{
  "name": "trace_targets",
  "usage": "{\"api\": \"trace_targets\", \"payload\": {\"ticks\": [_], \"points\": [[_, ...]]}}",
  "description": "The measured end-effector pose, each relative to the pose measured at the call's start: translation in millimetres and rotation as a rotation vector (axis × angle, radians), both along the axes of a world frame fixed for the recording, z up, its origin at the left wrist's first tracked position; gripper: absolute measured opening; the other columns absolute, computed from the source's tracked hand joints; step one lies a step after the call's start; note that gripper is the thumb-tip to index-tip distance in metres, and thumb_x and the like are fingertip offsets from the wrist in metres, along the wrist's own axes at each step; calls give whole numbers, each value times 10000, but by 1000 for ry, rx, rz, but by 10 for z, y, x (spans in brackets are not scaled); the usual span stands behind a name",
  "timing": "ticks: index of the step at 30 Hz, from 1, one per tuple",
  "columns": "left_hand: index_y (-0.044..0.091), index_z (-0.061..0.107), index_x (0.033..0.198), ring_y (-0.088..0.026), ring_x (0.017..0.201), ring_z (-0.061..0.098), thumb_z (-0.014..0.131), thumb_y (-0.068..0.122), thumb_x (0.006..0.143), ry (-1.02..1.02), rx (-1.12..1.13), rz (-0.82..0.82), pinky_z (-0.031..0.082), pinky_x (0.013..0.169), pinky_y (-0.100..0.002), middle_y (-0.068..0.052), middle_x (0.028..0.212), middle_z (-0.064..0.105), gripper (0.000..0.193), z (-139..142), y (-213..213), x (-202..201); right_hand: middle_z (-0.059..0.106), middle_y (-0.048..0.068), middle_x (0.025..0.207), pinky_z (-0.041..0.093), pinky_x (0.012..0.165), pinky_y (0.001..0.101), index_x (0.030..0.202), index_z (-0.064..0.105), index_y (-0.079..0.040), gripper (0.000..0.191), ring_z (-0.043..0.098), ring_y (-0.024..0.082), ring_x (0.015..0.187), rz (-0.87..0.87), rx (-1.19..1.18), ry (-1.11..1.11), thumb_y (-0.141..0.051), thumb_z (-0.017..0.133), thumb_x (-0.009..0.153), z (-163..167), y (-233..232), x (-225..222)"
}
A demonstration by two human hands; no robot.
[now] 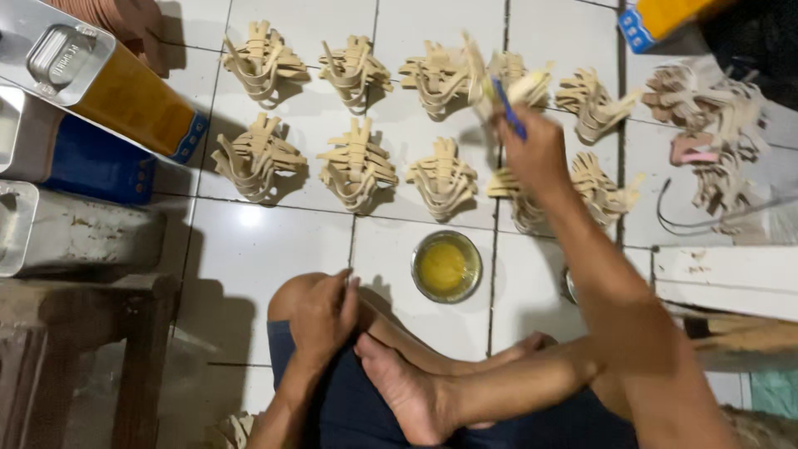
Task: The person sits on the floor holding a woven bamboo ornament and brushes a yellow liquid, likely glue, onto its strips using a toothbrush dipped from a bowl. They rotate the piece to coat different parts, then set it with the finished pieces on the floor and pick up another.
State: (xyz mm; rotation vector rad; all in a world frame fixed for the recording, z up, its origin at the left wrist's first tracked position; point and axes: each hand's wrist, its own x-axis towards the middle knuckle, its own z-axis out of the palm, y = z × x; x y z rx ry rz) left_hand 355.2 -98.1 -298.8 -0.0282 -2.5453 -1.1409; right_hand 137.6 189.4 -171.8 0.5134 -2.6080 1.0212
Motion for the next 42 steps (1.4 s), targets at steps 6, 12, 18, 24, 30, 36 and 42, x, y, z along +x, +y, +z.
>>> {"api": "trace_targets", "payload": {"ticks": [6,12,18,24,30,36,42], "points": [[73,767,1032,-254,593,632,741,169,878,2,-105,32,490,507,-392,-82,713,662,183,-162,-140,-486,660,139,787,477,631,371,1096,729,-28,123,600,217,674,42,158,-86,-134,707,1037,-125,-668,-1463],[59,756,1027,-211,526,591,747,133,879,-16,-83,-7,473,480,-361,-52,651,601,166,-365,-228,-770,688,119,802,508,651,371,1175,725,-32,222,672,225,680,17,243,-277,-173,712,1005,-556,-955,-1903],[79,753,1024,-228,547,592,734,158,888,-15,-105,-5,476,496,-375,-55,660,600,158,-405,-238,-699,640,19,742,480,505,264,1227,709,-32,271,634,79,622,-159,-217,-409,-191,697,1008,-953,-726,-1292],[87,776,1034,-235,602,669,752,180,877,-119,37,59,500,533,-355,-82,747,706,184,-148,-81,-292,638,-16,664,390,466,225,1099,776,-74,268,531,47,542,-329,-279,-454,-301,655,1022,-1141,-384,407],[31,743,1091,-135,808,670,683,127,967,-80,577,133,523,689,-268,-61,945,746,168,72,-209,374,615,-21,668,384,499,227,1078,774,-45,261,489,43,563,-337,-488,-602,-273,689,985,-1386,-33,1868],[-6,727,1171,-89,719,638,661,147,993,-220,713,471,512,644,-234,-55,845,728,244,374,-831,1873,606,-30,708,353,496,204,1115,723,-44,233,467,26,568,-253,-594,-631,-255,658,1043,-1419,328,2787],[-11,689,1224,-182,902,702,653,170,975,-332,354,620,557,796,-318,-120,1020,744,310,576,-996,3119,597,-18,741,331,507,202,1105,711,-4,232,445,23,579,-162,-642,-581,-221,630,1120,-1307,301,3037]]}}
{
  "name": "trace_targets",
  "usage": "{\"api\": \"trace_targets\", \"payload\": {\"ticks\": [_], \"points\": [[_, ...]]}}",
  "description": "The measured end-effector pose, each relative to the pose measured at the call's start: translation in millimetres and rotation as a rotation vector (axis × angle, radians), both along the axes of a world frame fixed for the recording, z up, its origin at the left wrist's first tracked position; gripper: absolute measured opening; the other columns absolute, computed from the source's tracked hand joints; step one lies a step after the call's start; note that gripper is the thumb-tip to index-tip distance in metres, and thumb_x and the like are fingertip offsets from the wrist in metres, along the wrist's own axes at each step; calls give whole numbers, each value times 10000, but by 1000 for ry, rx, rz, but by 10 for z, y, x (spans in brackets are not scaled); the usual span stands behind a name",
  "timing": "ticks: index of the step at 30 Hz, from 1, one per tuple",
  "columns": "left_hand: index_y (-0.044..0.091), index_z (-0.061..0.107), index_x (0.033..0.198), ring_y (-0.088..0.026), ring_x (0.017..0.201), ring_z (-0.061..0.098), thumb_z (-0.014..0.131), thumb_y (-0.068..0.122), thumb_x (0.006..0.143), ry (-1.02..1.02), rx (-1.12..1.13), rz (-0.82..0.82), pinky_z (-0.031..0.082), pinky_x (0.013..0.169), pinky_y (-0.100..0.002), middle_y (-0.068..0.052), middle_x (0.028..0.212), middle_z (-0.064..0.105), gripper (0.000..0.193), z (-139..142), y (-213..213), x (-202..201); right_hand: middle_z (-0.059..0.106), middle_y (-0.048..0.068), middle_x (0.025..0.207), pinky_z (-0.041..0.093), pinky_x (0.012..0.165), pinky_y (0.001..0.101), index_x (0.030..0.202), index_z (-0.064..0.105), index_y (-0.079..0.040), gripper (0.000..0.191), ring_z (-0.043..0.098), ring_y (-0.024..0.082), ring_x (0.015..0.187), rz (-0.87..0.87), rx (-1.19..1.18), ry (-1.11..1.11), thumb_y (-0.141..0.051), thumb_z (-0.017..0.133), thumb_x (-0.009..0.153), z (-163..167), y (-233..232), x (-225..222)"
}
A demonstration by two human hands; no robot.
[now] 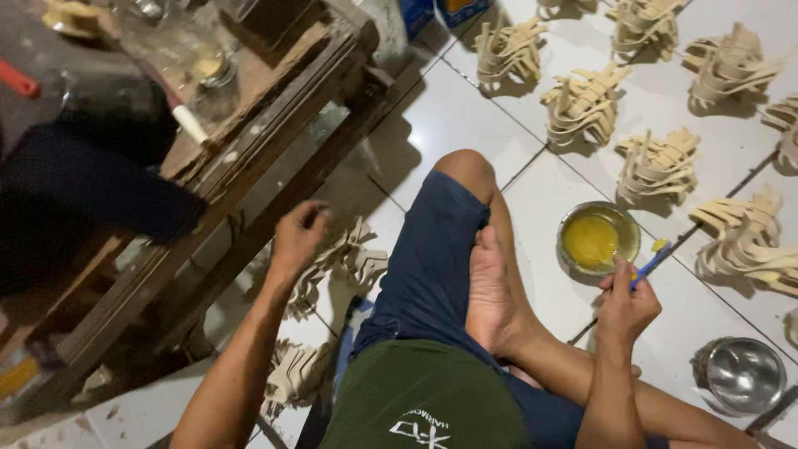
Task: The person sits on the floor holding a woven bamboo ornament and brushes a yellow liquid, likely glue, onto its strips using a toothbrush dipped from a bowl. They rotate the piece to coat different parts, then set it with the finished pieces on the floor and pick up another.
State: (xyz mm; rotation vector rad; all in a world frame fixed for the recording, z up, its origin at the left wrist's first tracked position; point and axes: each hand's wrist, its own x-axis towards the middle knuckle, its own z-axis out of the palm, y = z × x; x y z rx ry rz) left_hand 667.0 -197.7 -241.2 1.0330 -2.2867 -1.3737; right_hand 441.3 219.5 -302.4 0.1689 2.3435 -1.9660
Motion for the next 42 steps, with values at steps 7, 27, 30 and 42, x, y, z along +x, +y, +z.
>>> {"api": "trace_targets", "payload": {"ticks": [7,27,30,42], "points": [[27,712,1219,-381,986,688,714,187,842,-408,-373,-214,538,875,-459,-236,1048,718,410,-194,411,263,582,-12,717,317,502,210,960,692,-18,229,427,27,559,-29,-3,24,-204,673,1094,143,2,169],[35,679,1104,-288,812,672,730,69,840,335,-491,-336,536,718,-403,-134,905,673,272,498,1332,-1512,764,39,891,544,712,250,1079,783,55,303,651,92,786,243,-73,-6,-174,804,881,869,-1203,551],[23,673,1151,-283,877,679,723,90,842,447,-405,-380,551,769,-378,-135,968,678,321,623,1497,-1570,719,68,812,505,643,257,1127,785,40,322,589,96,717,152,-48,-77,-183,804,896,939,-1279,380],[-88,685,1113,-208,723,715,692,40,947,63,1286,-718,593,666,-303,-196,900,726,210,541,1307,-1851,735,74,1004,548,789,250,1135,738,55,293,675,113,869,482,-269,-3,-94,740,882,1397,-474,-70]]}}
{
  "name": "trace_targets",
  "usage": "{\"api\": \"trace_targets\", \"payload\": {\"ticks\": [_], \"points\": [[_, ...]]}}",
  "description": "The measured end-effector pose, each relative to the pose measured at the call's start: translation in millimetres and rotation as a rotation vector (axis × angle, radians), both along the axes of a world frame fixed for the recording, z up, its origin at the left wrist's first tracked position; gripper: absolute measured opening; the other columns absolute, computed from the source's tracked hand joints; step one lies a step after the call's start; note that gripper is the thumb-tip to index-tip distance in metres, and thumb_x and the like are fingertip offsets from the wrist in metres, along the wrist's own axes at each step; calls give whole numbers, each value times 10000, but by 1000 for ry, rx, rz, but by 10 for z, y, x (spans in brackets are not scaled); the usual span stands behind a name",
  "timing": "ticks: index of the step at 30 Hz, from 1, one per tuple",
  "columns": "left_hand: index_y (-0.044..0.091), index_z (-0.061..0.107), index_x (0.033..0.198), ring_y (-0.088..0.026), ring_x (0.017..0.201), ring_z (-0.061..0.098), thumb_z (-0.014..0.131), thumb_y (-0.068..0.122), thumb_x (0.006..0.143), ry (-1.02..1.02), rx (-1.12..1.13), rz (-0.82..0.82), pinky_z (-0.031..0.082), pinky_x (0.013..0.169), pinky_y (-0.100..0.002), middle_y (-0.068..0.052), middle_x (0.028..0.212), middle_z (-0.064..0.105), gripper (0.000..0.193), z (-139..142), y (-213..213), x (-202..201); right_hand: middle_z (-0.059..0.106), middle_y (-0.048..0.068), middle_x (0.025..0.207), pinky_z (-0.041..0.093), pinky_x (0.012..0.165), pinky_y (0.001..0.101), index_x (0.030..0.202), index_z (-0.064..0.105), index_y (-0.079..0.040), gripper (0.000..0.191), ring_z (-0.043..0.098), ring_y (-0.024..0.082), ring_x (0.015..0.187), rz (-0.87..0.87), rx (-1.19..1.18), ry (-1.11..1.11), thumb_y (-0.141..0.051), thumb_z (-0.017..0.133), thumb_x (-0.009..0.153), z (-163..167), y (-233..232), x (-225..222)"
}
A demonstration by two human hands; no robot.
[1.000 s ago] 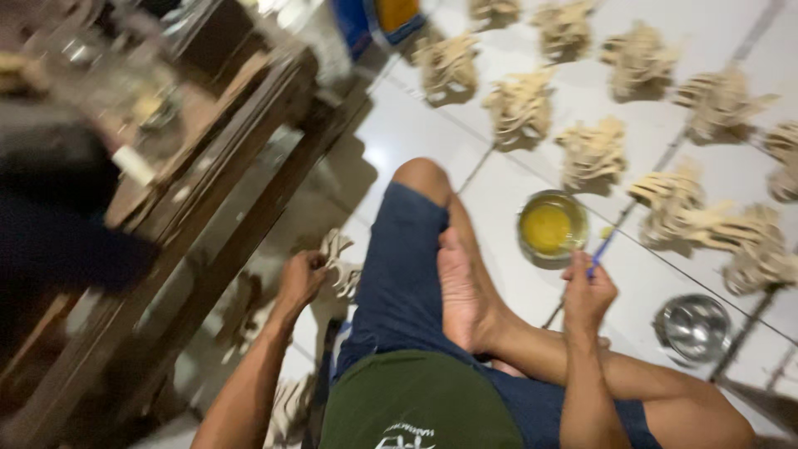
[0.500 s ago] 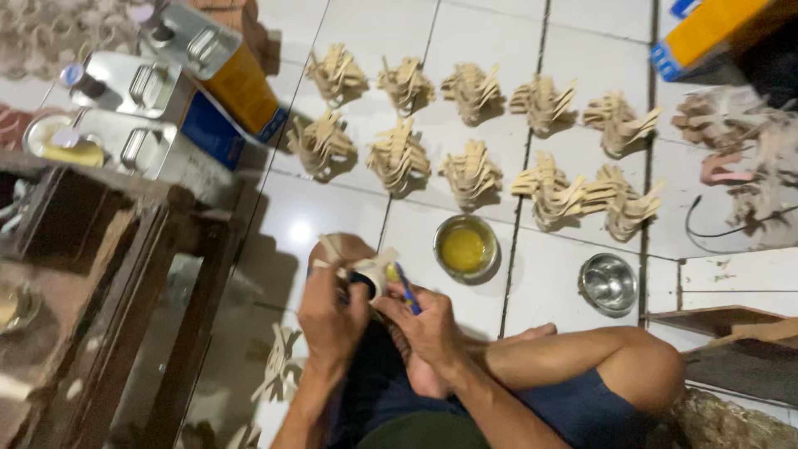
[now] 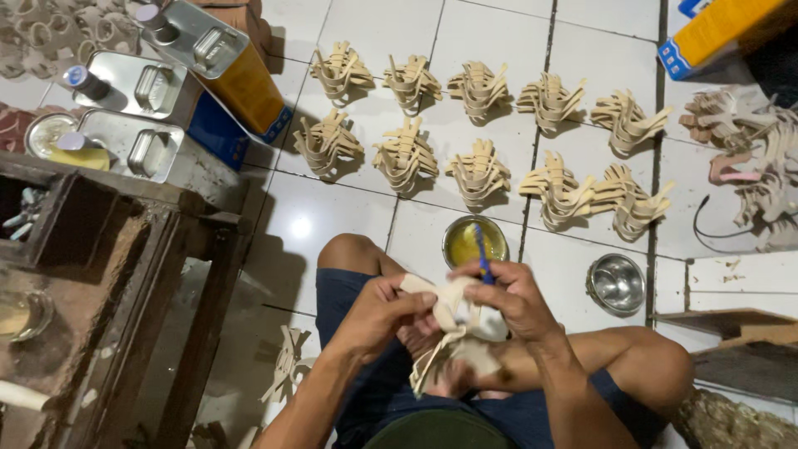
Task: The person sits on the floor holding a woven bamboo ornament and brushes a yellow liquid, likely glue, onto its strips using a toothbrush dipped from a bowl. They rotate the piece to coat different parts, then set it with the finished pieces on the floor and pick up another.
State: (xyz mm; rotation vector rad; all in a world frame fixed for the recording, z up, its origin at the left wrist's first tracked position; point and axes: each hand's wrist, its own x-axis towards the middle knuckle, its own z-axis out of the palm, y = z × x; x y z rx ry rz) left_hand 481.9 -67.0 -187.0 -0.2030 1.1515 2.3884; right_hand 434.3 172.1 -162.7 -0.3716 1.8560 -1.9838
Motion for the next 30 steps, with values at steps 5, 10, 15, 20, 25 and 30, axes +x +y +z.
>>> {"api": "trace_targets", "payload": {"ticks": [5,10,15,20,25,30], "points": [[-52,639,1076,-221,745,774,646,32,893,-12,-49,287,638,696,-318,-147,849,771,202,236,223,-154,652,61,1071,403,594,205,1176,732,20,377,494,82,678,-422,355,470,-52,833,820,341,-57,184],[-62,696,1179,-176,798,757,674,78,921,207,-186,249,633,741,-297,-129,916,776,295,533,411,-178,642,70,1133,533,745,229,1220,729,-31,356,636,115,897,-336,329,774,43,740,872,466,-63,222],[-99,755,1072,-146,731,718,713,115,956,240,-299,270,602,687,-271,-119,829,757,247,563,523,-171,592,92,1163,560,755,259,1176,720,-22,319,656,134,927,-304,325,806,87,700,878,504,-74,257],[-98,751,1057,-147,679,716,679,133,960,261,-290,293,592,646,-264,-125,783,751,261,490,622,-186,546,106,1131,535,717,280,1088,638,23,180,612,137,891,-245,394,685,61,708,926,566,-74,373],[-119,728,1053,-196,698,735,685,113,940,149,-182,461,624,672,-302,-149,860,747,262,605,537,-294,559,89,1181,579,714,247,1069,633,-23,127,639,125,923,-90,97,572,0,666,949,640,94,610],[-99,723,1162,-196,792,765,688,166,970,354,-329,371,663,743,-311,-171,934,781,330,756,592,-137,683,38,923,546,640,187,1228,629,17,336,631,56,759,-391,104,420,21,759,919,627,105,600]]}}
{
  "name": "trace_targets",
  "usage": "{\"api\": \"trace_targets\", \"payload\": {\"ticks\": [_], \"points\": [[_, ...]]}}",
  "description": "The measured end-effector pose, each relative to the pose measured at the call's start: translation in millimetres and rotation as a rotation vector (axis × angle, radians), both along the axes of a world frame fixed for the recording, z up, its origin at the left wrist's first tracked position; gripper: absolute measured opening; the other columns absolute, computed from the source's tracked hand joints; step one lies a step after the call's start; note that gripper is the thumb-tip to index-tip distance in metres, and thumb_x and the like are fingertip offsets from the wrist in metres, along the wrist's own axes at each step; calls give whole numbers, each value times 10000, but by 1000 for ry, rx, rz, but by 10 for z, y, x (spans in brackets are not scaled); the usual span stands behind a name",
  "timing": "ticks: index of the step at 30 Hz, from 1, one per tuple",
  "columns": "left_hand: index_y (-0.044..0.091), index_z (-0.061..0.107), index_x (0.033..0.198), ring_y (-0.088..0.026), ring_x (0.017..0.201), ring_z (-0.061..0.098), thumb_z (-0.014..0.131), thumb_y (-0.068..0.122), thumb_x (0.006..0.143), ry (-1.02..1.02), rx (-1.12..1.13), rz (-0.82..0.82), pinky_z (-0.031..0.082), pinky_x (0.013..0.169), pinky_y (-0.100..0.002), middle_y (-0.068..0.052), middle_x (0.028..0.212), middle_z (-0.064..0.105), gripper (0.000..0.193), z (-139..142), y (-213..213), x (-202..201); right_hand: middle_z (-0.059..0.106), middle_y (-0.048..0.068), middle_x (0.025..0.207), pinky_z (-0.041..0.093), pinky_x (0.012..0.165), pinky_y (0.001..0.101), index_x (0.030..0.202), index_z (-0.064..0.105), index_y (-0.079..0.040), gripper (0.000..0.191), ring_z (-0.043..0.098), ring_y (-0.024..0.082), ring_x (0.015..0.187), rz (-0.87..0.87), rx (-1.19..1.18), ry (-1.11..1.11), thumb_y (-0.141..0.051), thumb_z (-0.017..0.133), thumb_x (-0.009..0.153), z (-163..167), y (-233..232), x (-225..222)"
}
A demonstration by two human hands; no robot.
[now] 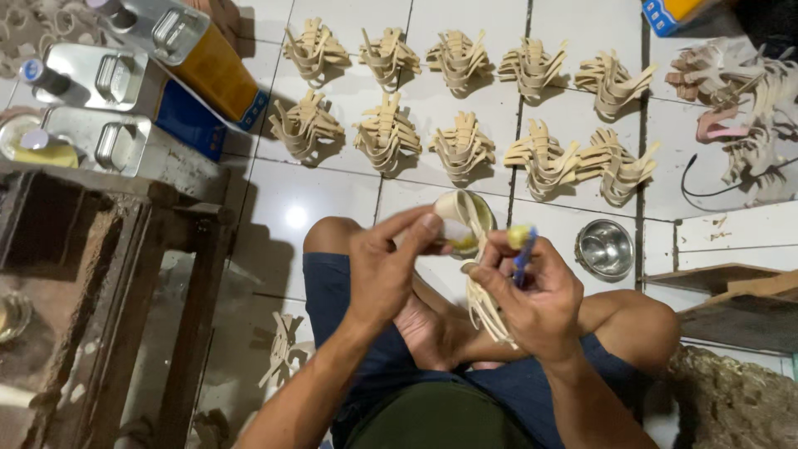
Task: The person sits on the floor holding a woven bamboo ornament and brushes a yellow liquid, likely glue, onto its strips using a toothbrush dipped from a bowl. They rotate the piece to coat different parts, then set it with the finished pieces on the floor and pick up another.
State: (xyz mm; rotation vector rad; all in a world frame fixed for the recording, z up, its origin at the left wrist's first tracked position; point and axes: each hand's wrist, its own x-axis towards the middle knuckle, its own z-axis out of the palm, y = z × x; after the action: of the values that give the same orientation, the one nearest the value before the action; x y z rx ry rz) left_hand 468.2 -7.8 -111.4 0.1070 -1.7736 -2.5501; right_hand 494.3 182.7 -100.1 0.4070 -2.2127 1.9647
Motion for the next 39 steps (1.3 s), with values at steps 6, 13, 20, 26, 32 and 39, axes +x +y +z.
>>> {"api": "trace_targets", "payload": {"ticks": [6,13,20,26,32,39], "points": [[-96,715,1187,-183,831,768,691,170,979,19,-21,-41,654,765,-295,-160,947,778,338,34,123,146,679,57,975,535,698,180,1351,510,44,551,626,46,809,-86,-39,-121,41,779,870,134,-93,-108],[-65,727,1200,-173,873,776,691,180,984,34,-94,-106,646,788,-278,-139,968,790,328,25,103,190,659,59,1018,512,671,156,1396,501,40,598,604,26,769,-72,-57,-118,32,781,868,136,-144,-158],[-91,719,1184,-186,839,771,711,146,964,-39,78,-202,638,763,-295,-151,962,777,323,-15,2,171,663,39,891,490,672,161,1457,412,35,717,609,25,767,75,-82,-118,-13,805,859,92,-27,-193],[-67,722,1185,-143,867,752,756,85,901,-41,-35,-234,610,786,-258,-146,973,790,324,-49,7,199,679,68,851,465,612,166,1426,465,40,684,589,25,708,42,20,-144,-8,821,844,7,86,-122],[-98,683,1153,-122,891,710,770,-50,869,-73,125,-202,582,821,-251,-98,984,765,301,-45,53,248,696,87,1240,411,600,128,1330,667,25,471,458,-8,689,-80,21,14,-112,784,895,-57,302,-148],[31,546,1458,-161,851,687,758,-14,865,-6,-78,-110,552,742,-287,-145,1000,723,631,200,23,252,713,19,793,486,604,226,1079,783,34,297,597,53,684,25,-15,-296,-179,822,876,-123,367,-217]]}}
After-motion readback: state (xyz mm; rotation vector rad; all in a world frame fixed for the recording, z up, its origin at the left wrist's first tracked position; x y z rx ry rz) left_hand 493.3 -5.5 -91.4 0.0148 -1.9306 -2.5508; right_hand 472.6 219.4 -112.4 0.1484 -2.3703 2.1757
